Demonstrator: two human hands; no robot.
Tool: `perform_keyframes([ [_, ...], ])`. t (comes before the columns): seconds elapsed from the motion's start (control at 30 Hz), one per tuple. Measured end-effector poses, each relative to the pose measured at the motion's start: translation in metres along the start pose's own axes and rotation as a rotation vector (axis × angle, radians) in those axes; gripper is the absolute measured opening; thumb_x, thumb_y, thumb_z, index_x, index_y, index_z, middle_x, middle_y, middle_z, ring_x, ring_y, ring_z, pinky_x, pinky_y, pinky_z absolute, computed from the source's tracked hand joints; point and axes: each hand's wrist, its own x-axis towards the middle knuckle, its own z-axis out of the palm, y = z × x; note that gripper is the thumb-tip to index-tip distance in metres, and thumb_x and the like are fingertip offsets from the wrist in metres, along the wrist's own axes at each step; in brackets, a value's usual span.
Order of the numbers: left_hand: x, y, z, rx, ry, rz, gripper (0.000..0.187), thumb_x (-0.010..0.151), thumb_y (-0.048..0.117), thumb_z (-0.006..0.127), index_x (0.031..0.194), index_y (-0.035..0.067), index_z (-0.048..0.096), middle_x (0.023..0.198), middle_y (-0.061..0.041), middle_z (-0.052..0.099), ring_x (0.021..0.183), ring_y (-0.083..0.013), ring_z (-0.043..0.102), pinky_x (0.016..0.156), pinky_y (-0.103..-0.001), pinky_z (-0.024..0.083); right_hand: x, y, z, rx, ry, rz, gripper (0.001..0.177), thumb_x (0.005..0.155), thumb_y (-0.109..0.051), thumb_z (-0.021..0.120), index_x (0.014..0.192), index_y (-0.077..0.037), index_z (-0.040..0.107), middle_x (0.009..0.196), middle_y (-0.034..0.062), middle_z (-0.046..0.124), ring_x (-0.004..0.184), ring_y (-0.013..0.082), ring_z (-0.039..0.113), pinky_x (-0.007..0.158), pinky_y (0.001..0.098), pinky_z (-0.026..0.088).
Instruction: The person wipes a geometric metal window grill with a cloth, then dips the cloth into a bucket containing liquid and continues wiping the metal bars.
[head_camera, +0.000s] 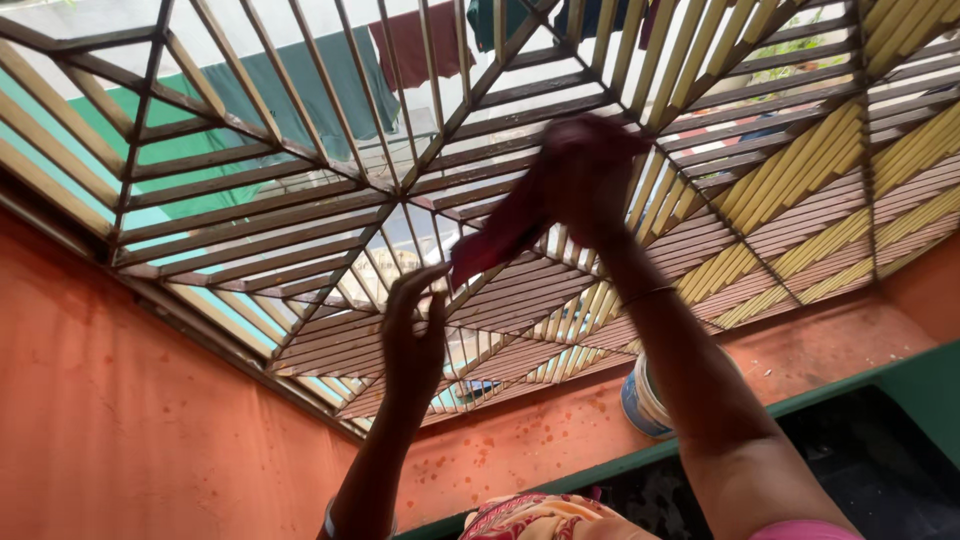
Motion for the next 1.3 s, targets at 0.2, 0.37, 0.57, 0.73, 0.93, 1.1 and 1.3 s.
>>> perform_keyframes([
  [0.2, 0.054, -0.001, 0.034, 0.337, 0.01, 0.284, 0.031, 0.101, 0.009, 0.064, 0.132, 0.013, 0.066, 0.148, -0.011, 0.053, 0.145, -0.0325, 0.045, 0.122, -0.047, 0.038, -0.032, -0.007, 0.029, -0.309, 0.064, 0.039, 0.03, 0.107, -0.021, 0.073, 0.127, 0.0, 0.065, 0.13, 0.0233, 0.066, 0.119, 0.0393, 0.063, 0.105, 0.0503, 0.05],
  [0.37, 0.081, -0.016, 0.034, 0.519, 0.115, 0.402, 0.03, 0.105, 0.02, 0.065, 0.135, 0.017, 0.065, 0.157, -0.012, 0.043, 0.152, -0.0376, 0.031, 0.128, -0.056, 0.024, -0.027, -0.111, 0.06, -0.061, 0.054, 0.035, 0.028, 0.106, -0.021, 0.072, 0.125, -0.002, 0.067, 0.127, 0.0202, 0.068, 0.118, 0.0353, 0.064, 0.103, 0.0476, 0.05],
  [0.57, 0.098, -0.035, 0.026, 0.762, 0.172, 0.42, 0.033, 0.109, 0.025, 0.056, 0.141, 0.02, 0.066, 0.158, -0.007, 0.047, 0.151, -0.0316, 0.036, 0.127, -0.057, 0.012, -0.031, -0.049, 0.009, 0.004, -0.02, 0.034, 0.025, 0.104, -0.02, 0.07, 0.123, -0.004, 0.069, 0.124, 0.0166, 0.069, 0.116, 0.0306, 0.064, 0.102, 0.0443, 0.051],
  [0.73, 0.102, -0.043, 0.033, 0.776, 0.296, 0.482, 0.029, 0.114, 0.02, 0.05, 0.136, 0.026, 0.067, 0.149, -0.001, 0.061, 0.145, -0.0201, 0.045, 0.128, -0.048, 0.017, -0.054, -0.042, 0.011, -0.24, 0.061, 0.137, 0.023, 0.103, -0.02, 0.068, 0.122, -0.006, 0.071, 0.121, 0.0135, 0.071, 0.114, 0.0266, 0.064, 0.1, 0.0416, 0.052],
  [0.93, 0.103, -0.033, 0.03, 0.787, 0.295, 0.476, 0.029, 0.113, 0.018, 0.049, 0.133, 0.023, 0.07, 0.142, -0.004, 0.065, 0.139, -0.0214, 0.053, 0.124, -0.047, 0.021, -0.043, -0.119, 0.057, -0.044, 0.017, 0.072, 0.022, 0.101, -0.02, 0.066, 0.119, -0.008, 0.073, 0.118, 0.0099, 0.073, 0.113, 0.0218, 0.065, 0.098, 0.0383, 0.052],
  [1.1, 0.109, -0.032, 0.019, 0.818, 0.29, 0.549, 0.025, 0.113, 0.02, 0.053, 0.13, 0.024, 0.07, 0.136, -0.001, 0.069, 0.131, -0.0188, 0.057, 0.12, -0.045, 0.025, -0.031, -0.06, 0.004, 0.002, -0.039, 0.117, 0.022, 0.1, -0.019, 0.065, 0.118, -0.01, 0.075, 0.115, 0.0069, 0.074, 0.111, 0.0179, 0.065, 0.097, 0.0356, 0.053],
  [1.3, 0.105, -0.025, 0.018, 0.82, 0.277, 0.542, 0.024, 0.112, 0.02, 0.055, 0.131, 0.024, 0.07, 0.135, 0.0, 0.068, 0.13, -0.0194, 0.058, 0.118, -0.045, 0.028, -0.048, -0.057, 0.025, -0.275, 0.166, 0.253, 0.016, 0.104, -0.01, 0.062, 0.119, -0.007, 0.066, 0.123, 0.0166, 0.065, 0.117, 0.0368, 0.06, 0.102, 0.0512, 0.048],
])
